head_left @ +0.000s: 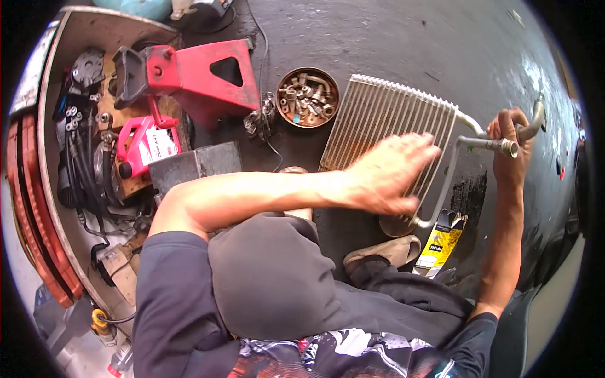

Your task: Inspecting and cleaning an automotive air conditioning evaporator and small fittings.

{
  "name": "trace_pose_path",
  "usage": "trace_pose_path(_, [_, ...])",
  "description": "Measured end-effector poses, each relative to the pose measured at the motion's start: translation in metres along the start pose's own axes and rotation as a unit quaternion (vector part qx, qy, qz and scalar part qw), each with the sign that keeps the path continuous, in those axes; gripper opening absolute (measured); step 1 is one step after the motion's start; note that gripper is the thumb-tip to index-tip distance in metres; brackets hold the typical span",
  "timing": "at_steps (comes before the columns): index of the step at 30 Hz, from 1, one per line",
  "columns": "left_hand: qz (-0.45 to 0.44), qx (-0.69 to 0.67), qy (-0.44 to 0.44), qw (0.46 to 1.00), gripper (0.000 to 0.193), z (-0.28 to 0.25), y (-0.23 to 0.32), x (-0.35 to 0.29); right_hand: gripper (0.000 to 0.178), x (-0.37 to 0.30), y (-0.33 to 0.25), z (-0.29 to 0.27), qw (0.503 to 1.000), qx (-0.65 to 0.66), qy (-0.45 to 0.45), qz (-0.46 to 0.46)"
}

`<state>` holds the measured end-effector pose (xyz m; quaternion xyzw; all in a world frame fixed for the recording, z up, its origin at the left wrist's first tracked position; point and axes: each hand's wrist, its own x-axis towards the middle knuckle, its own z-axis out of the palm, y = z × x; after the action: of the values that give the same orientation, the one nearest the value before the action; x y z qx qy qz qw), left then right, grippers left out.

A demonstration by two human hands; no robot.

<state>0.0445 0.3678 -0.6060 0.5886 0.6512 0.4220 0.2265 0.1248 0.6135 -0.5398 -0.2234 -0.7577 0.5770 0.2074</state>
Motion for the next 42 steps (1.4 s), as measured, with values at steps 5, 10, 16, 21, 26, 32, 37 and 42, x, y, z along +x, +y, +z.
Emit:
trace_pose_path(5, [0.028, -0.044, 0.062, 0.997, 0.086, -0.015, 0.045, 0.025, 0.021, -0.011, -0.064, 0.032, 0.993, -0.098, -0.01, 0.064])
trace_pose_path(10, [0.006, 0.006, 0.056, 0.998, 0.09, -0.011, 0.047, 0.045, 0.019, 0.004, -0.062, 0.011, 0.991, -0.101, 0.016, 0.089])
trace_pose_path(16, [-0.094, 0.062, -0.031, 0.993, 0.1, 0.001, 0.032, 0.038, 0.012, 0.018, -0.075, 0.01, 0.983, -0.125, -0.026, 0.133])
trace_pose_path(21, [-0.135, 0.071, -0.104, 0.983, 0.104, -0.011, 0.031, 0.054, 0.026, 0.036, -0.095, -0.002, 0.969, -0.085, -0.192, 0.133])
trace_pose_path(26, [-0.144, 0.076, -0.111, 0.98, 0.101, -0.015, 0.023, 0.049, 0.026, 0.083, -0.065, -0.007, 0.861, 0.083, -0.45, 0.222])
trace_pose_path(32, [-0.12, 0.085, -0.097, 0.984, 0.1, -0.015, 0.027, 0.052, 0.022, 0.095, -0.071, -0.003, 0.848, 0.083, -0.49, 0.186])
trace_pose_path(37, [-0.13, 0.092, -0.107, 0.981, 0.099, -0.017, 0.025, 0.052, 0.024, 0.082, -0.085, 0.003, 0.891, 0.003, -0.389, 0.234])
trace_pose_path(42, [-0.134, 0.092, -0.115, 0.98, 0.1, -0.016, 0.028, 0.053, 0.017, 0.063, -0.085, 0.011, 0.945, -0.079, -0.271, 0.166])
